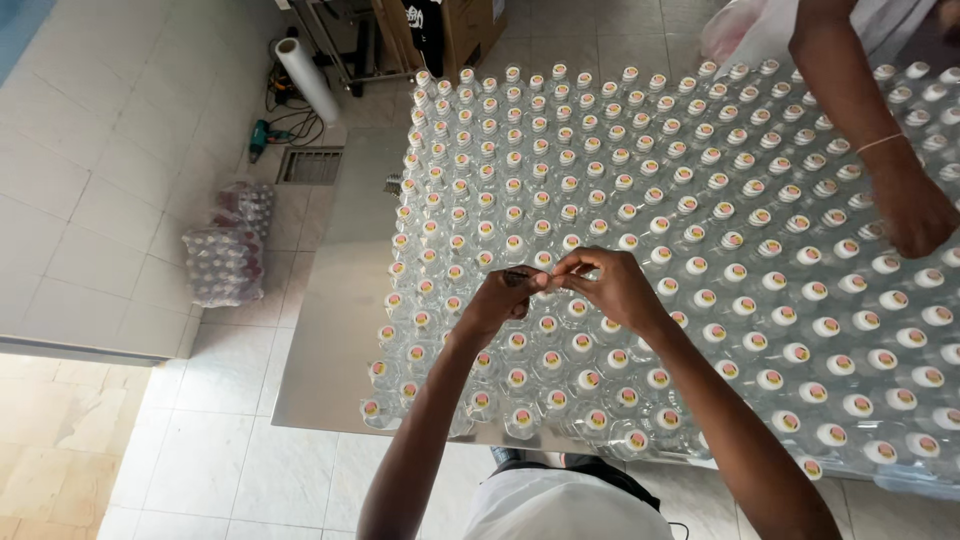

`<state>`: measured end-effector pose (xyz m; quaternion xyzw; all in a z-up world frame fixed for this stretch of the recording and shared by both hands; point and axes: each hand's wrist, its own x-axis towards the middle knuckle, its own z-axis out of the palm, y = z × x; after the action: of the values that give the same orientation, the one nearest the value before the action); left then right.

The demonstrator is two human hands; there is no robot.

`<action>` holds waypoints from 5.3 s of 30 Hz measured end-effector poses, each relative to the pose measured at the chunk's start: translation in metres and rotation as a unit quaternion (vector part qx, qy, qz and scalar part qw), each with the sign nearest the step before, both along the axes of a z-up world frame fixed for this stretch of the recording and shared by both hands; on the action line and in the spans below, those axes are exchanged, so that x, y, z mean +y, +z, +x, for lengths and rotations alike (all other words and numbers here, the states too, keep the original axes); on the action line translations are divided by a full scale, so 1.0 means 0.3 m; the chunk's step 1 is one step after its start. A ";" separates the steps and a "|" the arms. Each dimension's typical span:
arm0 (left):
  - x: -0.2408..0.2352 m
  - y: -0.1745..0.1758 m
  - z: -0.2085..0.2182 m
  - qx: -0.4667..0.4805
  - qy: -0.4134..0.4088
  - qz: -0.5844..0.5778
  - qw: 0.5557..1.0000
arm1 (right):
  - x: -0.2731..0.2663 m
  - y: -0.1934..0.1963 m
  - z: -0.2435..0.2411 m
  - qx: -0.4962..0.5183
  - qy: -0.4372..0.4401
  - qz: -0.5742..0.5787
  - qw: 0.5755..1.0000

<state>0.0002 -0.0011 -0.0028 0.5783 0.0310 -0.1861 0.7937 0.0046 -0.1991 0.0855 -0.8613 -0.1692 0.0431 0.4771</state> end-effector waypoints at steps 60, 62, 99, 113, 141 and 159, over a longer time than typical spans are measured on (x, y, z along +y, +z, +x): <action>-0.048 -0.078 0.088 -0.102 -0.029 0.459 0.882 | -0.038 -0.285 0.207 -0.012 0.155 -0.133 0.979; -0.045 -0.105 0.101 -0.100 -0.040 0.475 0.874 | -0.040 -0.305 0.214 -0.013 0.166 -0.136 0.977; -0.020 0.015 -0.104 0.046 0.207 -0.358 0.910 | 0.199 -0.214 0.003 0.096 0.034 0.060 0.993; 0.005 0.051 -0.132 0.017 0.222 -0.373 0.901 | 0.225 -0.186 0.001 0.153 0.018 0.144 0.977; 0.169 -0.012 0.109 -0.033 -0.016 0.139 0.990 | 0.108 -0.198 0.265 -0.036 0.188 -0.102 0.976; 0.147 -0.097 0.250 -0.112 -0.082 0.493 0.859 | 0.105 -0.303 0.343 -0.093 0.204 -0.289 0.931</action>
<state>0.0751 0.0430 -0.0320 0.9115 -0.0179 -0.1454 0.3843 0.1075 -0.1677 -0.0053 -0.9090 -0.3652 0.1063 0.1705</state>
